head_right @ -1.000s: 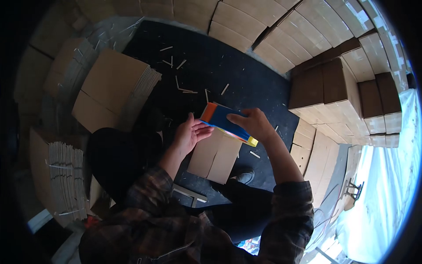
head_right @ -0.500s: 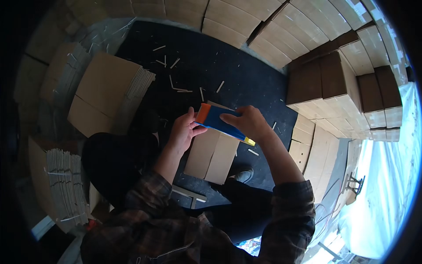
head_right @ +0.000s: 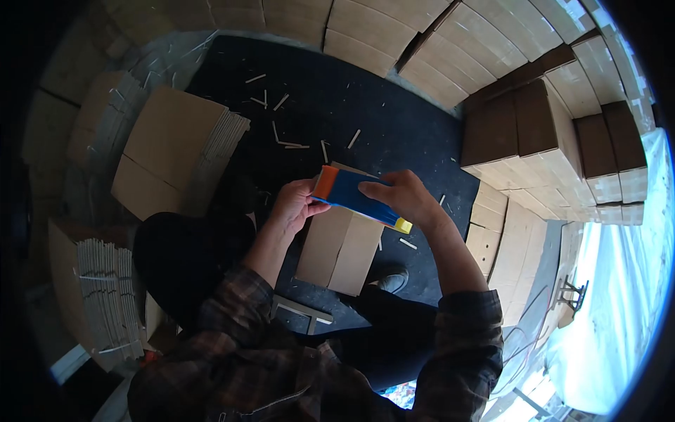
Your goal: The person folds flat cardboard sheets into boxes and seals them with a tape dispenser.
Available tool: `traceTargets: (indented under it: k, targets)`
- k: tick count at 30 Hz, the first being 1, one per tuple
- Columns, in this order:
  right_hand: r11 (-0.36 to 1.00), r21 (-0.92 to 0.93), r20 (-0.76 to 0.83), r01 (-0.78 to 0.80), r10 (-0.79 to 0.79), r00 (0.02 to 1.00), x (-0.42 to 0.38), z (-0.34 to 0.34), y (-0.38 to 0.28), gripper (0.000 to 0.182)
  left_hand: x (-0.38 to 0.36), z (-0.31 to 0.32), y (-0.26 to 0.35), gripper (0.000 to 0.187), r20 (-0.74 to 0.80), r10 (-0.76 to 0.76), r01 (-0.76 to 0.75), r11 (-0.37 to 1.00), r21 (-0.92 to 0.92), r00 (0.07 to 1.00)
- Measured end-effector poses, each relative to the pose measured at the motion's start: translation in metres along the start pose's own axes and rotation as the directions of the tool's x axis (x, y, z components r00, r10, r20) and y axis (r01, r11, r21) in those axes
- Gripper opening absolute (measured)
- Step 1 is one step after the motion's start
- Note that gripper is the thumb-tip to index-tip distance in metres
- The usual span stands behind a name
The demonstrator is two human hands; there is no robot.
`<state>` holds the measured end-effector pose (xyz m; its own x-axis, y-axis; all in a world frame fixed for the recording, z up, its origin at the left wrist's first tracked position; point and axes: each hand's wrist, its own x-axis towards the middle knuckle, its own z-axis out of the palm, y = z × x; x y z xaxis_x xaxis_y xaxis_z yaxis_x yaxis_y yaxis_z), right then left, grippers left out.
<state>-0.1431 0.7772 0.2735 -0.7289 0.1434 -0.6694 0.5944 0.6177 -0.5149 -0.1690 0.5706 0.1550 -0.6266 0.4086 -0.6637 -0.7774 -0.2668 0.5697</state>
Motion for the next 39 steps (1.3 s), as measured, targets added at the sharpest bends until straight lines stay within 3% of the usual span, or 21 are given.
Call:
traceTargets:
  k: [14,20,24,26,27,29,33,35,36,38,39]
  targets:
    - [0.981,-0.193,0.062,-0.036,0.048,0.997,-0.009,0.003,-0.018,0.059,0.026,-0.019,-0.033,0.012,-0.238,0.242,-0.258,0.966,-0.037,0.941]
    - [0.965,-0.252,0.047,-0.074,0.089,0.995,-0.008,0.004,-0.027,0.062,0.035,-0.027,-0.032,0.013,-0.261,0.279,-0.294,0.956,-0.018,0.924]
    - [0.944,-0.312,0.049,-0.106,0.128,0.991,0.0,0.006,-0.03,0.062,0.061,-0.037,-0.063,0.017,-0.276,0.273,-0.274,0.961,0.036,0.922]
    - [0.928,-0.349,0.0,-0.128,0.137,0.991,0.001,0.011,-0.031,0.062,0.075,-0.043,-0.079,0.02,-0.27,0.436,-0.416,0.9,0.129,0.859]
    - [0.927,-0.351,0.004,-0.13,0.141,0.99,0.001,0.013,-0.031,0.062,0.076,-0.043,-0.083,0.02,-0.274,0.43,-0.411,0.903,0.127,0.86]
    - [0.926,-0.356,0.006,-0.124,0.134,0.991,0.003,0.014,-0.032,0.061,0.081,-0.044,-0.086,0.025,-0.297,0.362,-0.256,0.905,0.339,0.884]
    - [0.918,-0.373,0.007,-0.137,0.151,0.989,0.005,0.016,-0.032,0.061,0.075,-0.041,-0.083,0.037,-0.316,0.342,-0.161,0.862,0.481,0.885]
    - [0.913,-0.385,-0.019,-0.133,0.136,0.991,0.005,0.016,-0.029,0.061,0.093,-0.052,-0.101,0.04,-0.345,0.473,-0.124,0.715,0.688,0.811]
    - [0.913,-0.387,-0.021,-0.133,0.135,0.991,0.006,0.015,-0.027,0.061,0.102,-0.061,-0.114,0.04,-0.344,0.474,-0.127,0.716,0.687,0.811]
    - [0.92,-0.374,-0.022,-0.118,0.119,0.993,0.006,0.016,-0.023,0.061,0.114,-0.082,-0.139,0.044,-0.328,0.33,-0.09,0.814,0.574,0.885]
    - [0.919,-0.374,-0.022,-0.122,0.122,0.992,0.006,0.015,-0.022,0.061,0.097,-0.073,-0.126,0.044,-0.328,0.327,-0.088,0.815,0.573,0.887]
